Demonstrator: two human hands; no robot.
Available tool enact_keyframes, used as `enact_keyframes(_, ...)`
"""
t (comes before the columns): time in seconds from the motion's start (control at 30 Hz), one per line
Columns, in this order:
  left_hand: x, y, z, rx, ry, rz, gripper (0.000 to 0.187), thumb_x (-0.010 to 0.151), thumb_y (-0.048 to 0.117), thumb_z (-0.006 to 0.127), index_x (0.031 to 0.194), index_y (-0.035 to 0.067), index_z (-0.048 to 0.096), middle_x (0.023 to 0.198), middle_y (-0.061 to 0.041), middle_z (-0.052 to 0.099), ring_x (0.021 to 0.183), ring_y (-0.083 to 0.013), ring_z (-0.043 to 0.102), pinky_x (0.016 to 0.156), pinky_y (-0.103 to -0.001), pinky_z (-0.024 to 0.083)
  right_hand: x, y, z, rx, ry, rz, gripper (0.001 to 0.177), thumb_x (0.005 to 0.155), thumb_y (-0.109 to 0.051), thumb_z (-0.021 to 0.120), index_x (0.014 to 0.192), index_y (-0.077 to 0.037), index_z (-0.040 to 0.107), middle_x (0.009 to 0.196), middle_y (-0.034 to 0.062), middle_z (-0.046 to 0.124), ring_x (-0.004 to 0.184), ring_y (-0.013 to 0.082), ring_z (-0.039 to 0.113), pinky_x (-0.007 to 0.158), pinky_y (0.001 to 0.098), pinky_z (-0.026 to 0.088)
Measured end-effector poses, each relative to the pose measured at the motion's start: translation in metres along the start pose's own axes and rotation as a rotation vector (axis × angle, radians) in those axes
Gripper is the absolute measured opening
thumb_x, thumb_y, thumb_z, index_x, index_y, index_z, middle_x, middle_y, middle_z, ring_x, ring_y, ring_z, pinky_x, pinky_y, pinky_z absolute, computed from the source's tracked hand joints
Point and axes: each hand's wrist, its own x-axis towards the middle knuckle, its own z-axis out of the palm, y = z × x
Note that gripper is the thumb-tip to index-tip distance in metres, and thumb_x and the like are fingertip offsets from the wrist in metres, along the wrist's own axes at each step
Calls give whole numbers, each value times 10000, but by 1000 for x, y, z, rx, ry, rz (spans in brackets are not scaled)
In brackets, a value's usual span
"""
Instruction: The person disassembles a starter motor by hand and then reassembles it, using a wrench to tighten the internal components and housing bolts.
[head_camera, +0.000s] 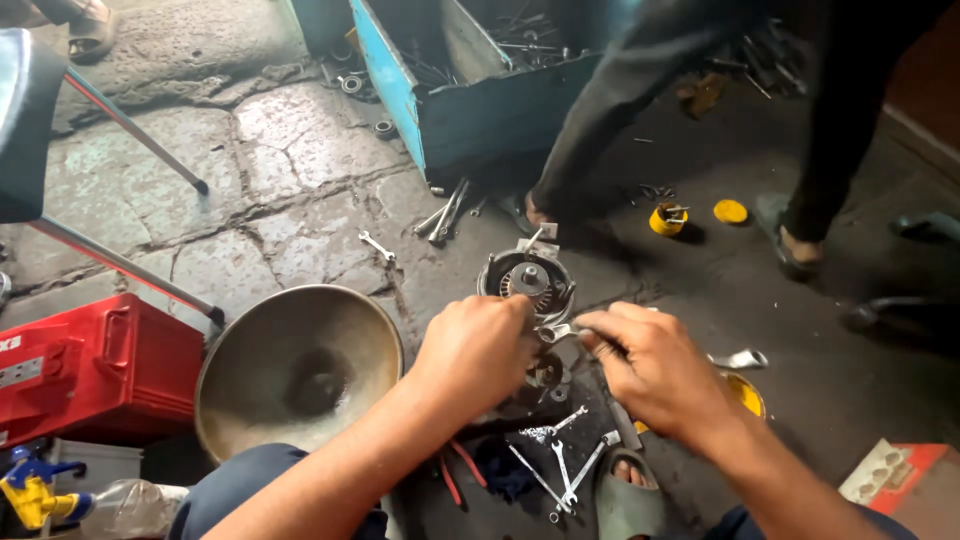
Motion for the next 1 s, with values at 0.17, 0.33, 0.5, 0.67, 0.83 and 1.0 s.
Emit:
enact_keyframes(0.17, 1, -14, 3, -99, 68, 28, 123, 801, 134, 688, 887, 50, 715, 849, -194, 719, 801, -418, 695, 743, -514, 543, -2, 4, 11, -75, 6, 99, 204, 884, -236, 682, 994, -92, 774, 876, 150, 718, 862, 389, 675, 732, 466, 516)
enact_keyframes(0.33, 0, -15, -4, 91, 135, 458, 154, 698, 100, 690, 844, 72, 731, 925, -106, 669, 944, -319, 657, 762, -425, 555, 1, -12, 7, 46, -191, 371, 229, 887, -294, 700, 985, -103, 778, 863, 190, 740, 811, 403, 718, 695, 443, 542)
enact_keyframes(0.5, 0, -19, 5, 136, 121, 571, 98, 703, 159, 691, 776, 111, 737, 924, -39, 650, 972, -265, 627, 783, -401, 532, -7, 0, 25, 29, -190, 262, 225, 864, -282, 705, 994, -111, 769, 874, 196, 737, 863, 410, 714, 711, 462, 552)
enact_keyframes(0.67, 4, -18, 10, 165, 95, 568, 81, 720, 188, 691, 686, 122, 722, 887, -20, 655, 963, -255, 625, 755, -394, 525, -20, 12, 39, -121, -164, 226, 210, 861, -247, 717, 1027, -120, 736, 908, 185, 738, 940, 424, 680, 771, 505, 540)
enact_keyframes(0.83, 12, -18, 14, 181, 15, 547, 54, 703, 169, 704, 686, 122, 724, 906, -9, 688, 980, -266, 639, 780, -397, 537, -19, 38, 32, -241, -292, 114, 424, 734, -88, 693, 1154, -150, 710, 1012, 109, 741, 1007, 337, 705, 845, 445, 557)
enact_keyframes(1.0, 8, -17, 20, 120, 97, 582, 82, 658, 155, 705, 716, 100, 722, 926, -39, 701, 987, -284, 653, 783, -427, 539, 22, 30, 16, -475, -129, -228, 503, 719, -17, 659, 1184, -188, 741, 993, 53, 716, 959, 280, 685, 912, 456, 507)
